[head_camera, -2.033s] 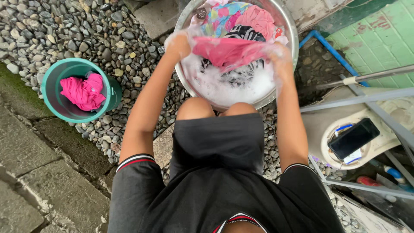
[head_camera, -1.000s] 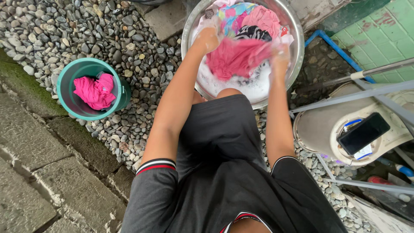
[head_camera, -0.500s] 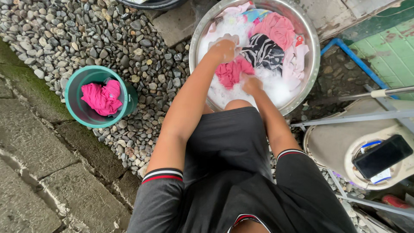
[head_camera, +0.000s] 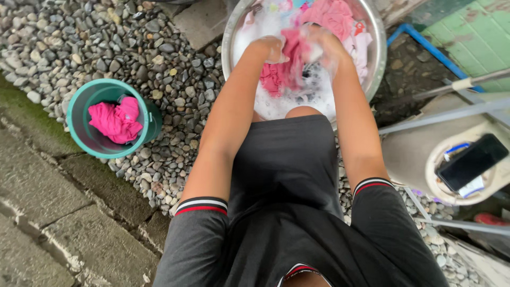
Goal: The person washes clothes in a basin filled with soapy water by hand, scrubbing and rinsing various garments.
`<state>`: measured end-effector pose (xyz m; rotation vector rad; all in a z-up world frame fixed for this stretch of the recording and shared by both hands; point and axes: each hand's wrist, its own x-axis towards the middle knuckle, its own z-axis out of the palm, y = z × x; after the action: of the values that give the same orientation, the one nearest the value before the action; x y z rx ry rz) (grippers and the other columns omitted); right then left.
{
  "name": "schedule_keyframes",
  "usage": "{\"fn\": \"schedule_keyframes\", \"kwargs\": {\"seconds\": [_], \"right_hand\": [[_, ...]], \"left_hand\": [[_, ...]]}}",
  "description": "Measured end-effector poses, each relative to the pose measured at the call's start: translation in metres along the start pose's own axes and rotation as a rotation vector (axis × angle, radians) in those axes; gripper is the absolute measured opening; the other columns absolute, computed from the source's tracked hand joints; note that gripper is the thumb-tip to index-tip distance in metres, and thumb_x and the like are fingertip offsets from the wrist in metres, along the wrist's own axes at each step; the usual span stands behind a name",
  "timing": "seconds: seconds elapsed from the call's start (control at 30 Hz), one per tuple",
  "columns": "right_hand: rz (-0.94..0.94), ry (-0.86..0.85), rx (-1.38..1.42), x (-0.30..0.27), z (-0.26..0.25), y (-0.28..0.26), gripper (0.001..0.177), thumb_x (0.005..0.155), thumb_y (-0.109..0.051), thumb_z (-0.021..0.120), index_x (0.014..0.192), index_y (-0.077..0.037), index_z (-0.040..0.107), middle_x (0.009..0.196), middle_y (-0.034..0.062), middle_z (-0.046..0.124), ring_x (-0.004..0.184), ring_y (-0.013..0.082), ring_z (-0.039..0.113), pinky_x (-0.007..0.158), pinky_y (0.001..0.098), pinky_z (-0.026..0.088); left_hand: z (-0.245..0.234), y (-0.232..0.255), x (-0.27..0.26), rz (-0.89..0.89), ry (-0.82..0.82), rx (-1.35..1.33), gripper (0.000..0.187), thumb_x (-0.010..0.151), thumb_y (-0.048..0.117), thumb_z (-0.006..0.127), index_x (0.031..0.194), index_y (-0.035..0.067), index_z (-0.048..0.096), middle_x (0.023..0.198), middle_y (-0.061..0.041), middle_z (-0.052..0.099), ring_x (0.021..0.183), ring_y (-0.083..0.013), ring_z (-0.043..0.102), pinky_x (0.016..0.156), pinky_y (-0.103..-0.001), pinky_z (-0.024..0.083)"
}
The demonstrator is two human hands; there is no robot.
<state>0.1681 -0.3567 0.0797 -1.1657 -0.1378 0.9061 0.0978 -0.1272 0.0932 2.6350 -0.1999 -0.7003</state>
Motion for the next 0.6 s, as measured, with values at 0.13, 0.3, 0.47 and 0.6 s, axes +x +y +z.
{"fn": "schedule_keyframes", "kwargs": {"seconds": [0.13,0.3,0.47,0.6], "right_hand": [[-0.054,0.141,-0.031,-0.008,0.030,-0.077,0.023,0.089,-0.010,0.063,0.111,-0.009,0.068,0.091,0.0016,0.070,0.073,0.0147,0.066,0.062,0.0302,0.055],[-0.080,0.354,-0.098,0.001,0.031,-0.113,0.018,0.089,-0.014,0.063,0.107,-0.010,0.066,0.087,0.0026,0.068,0.067,0.0149,0.064,0.056,0.0301,0.052],[-0.147,0.511,-0.012,0.002,0.018,-0.087,0.014,0.090,-0.018,0.062,0.102,-0.011,0.065,0.083,0.0036,0.067,0.060,0.0151,0.061,0.050,0.0300,0.049],[-0.200,0.541,-0.093,-0.007,0.017,-0.062,0.012,0.090,-0.021,0.062,0.098,-0.013,0.064,0.080,0.0044,0.065,0.054,0.0152,0.059,0.045,0.0300,0.047]], "left_hand": [[-0.018,0.017,-0.013,-0.084,0.120,-0.190,0.114,0.085,0.056,0.073,0.152,-0.009,0.007,0.120,-0.030,0.064,0.114,-0.0402,0.064,0.097,-0.044,0.051],[0.003,-0.003,0.008,0.034,0.348,-0.344,0.099,0.089,0.057,0.066,0.153,-0.003,0.022,0.130,-0.030,0.062,0.122,-0.0421,0.060,0.104,-0.043,0.048],[0.021,-0.034,0.054,0.245,0.467,-0.504,0.073,0.097,0.054,0.057,0.145,-0.001,0.053,0.141,-0.026,0.063,0.135,-0.0369,0.059,0.115,-0.040,0.044],[0.020,-0.028,0.051,0.248,0.684,-0.701,0.067,0.104,0.043,0.063,0.145,-0.007,0.044,0.142,-0.028,0.056,0.134,-0.0366,0.053,0.111,-0.039,0.040]]}}
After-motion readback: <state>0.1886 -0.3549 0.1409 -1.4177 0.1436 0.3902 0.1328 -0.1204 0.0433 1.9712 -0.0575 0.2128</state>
